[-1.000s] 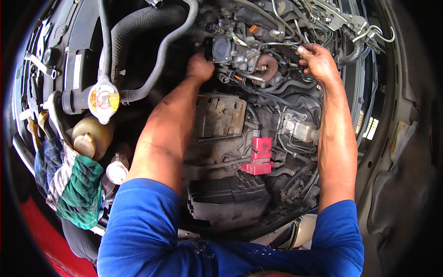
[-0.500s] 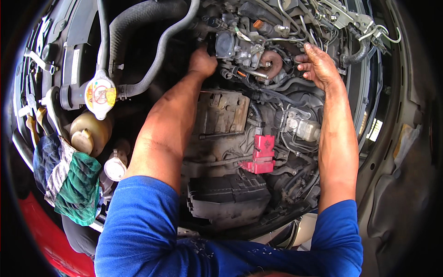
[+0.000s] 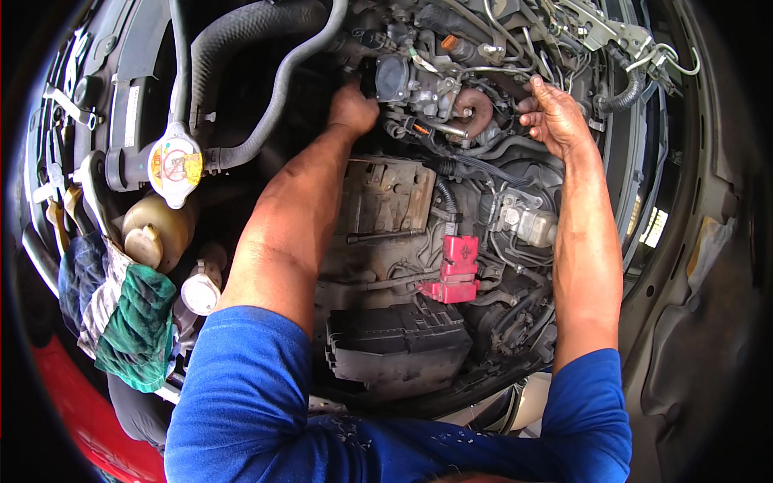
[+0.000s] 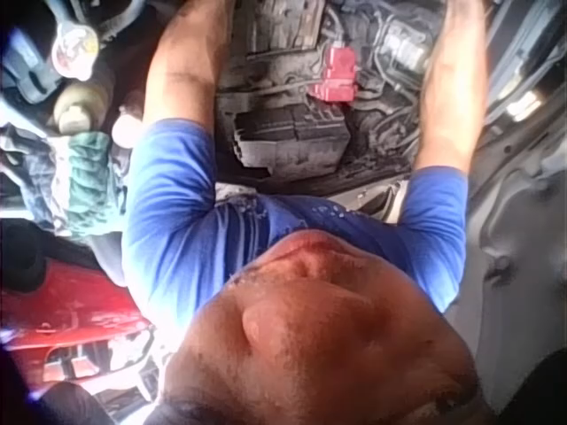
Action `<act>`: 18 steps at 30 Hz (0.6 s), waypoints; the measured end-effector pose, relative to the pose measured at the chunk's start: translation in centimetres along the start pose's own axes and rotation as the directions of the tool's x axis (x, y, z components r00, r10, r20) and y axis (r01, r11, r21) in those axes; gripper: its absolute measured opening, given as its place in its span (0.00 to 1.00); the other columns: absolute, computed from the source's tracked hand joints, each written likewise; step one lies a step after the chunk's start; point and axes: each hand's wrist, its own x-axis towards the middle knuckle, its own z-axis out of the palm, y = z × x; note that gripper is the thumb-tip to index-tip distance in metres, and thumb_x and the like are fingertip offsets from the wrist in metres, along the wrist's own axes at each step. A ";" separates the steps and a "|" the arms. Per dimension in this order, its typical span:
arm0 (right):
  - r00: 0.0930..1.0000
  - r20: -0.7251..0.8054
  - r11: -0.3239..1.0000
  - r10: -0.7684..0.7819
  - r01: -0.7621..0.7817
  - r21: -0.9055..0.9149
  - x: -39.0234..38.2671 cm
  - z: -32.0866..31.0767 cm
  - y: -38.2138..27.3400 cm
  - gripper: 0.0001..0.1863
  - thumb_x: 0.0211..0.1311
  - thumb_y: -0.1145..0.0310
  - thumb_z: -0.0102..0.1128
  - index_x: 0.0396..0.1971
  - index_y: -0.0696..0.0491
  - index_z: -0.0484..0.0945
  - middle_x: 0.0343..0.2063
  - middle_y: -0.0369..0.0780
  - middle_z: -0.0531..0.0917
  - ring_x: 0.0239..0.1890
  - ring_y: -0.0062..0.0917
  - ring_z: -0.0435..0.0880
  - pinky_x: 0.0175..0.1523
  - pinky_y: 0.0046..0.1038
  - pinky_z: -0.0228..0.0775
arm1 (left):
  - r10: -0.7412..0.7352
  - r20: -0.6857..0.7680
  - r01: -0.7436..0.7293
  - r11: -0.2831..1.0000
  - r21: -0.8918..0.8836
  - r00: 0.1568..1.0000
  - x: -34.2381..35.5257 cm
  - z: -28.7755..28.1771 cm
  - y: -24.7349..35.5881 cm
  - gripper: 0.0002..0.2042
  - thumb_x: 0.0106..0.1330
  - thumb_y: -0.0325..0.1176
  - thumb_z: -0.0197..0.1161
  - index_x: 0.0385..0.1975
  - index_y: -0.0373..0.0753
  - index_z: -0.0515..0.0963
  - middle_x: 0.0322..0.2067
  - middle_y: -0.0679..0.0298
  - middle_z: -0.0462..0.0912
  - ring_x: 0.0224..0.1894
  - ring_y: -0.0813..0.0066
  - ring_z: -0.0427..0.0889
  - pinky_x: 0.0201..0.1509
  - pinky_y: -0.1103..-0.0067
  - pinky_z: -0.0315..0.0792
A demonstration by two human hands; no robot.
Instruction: Replacing or repairing components in an automobile engine bay, specifically working on the fuel or intake system components.
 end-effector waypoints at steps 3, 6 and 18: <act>1.000 0.015 1.000 -0.004 0.005 -0.021 -0.1 -0.1 0.4 0.28 0.65 0.46 0.59 0.50 0.56 0.71 0.29 0.36 0.80 0.22 0.17 0.80 0.19 0.15 0.67 | 0.031 -0.067 -0.032 0.999 -0.015 0.997 -0.1 0.2 0.2 0.26 0.54 0.29 0.59 0.56 0.33 0.70 0.45 0.40 0.80 0.51 0.45 0.79 0.57 0.64 0.73; 0.999 -0.012 0.999 -0.032 0.031 -0.041 -0.4 0.3 0.0 0.30 0.64 0.44 0.59 0.51 0.57 0.71 0.31 0.36 0.79 0.22 0.16 0.79 0.21 0.16 0.67 | -0.132 -0.139 0.118 0.987 -0.107 0.981 -0.2 0.5 0.4 0.22 0.53 0.28 0.60 0.51 0.33 0.74 0.43 0.41 0.81 0.50 0.46 0.80 0.56 0.65 0.74; 0.999 -0.013 0.998 -0.040 0.040 -0.044 -0.5 0.9 0.0 0.27 0.66 0.45 0.58 0.48 0.55 0.72 0.29 0.35 0.80 0.22 0.14 0.79 0.21 0.15 0.65 | 0.028 -0.213 -0.045 0.996 -0.079 0.977 1.0 1.8 -1.6 0.22 0.52 0.29 0.57 0.49 0.34 0.77 0.44 0.41 0.81 0.51 0.47 0.80 0.56 0.66 0.73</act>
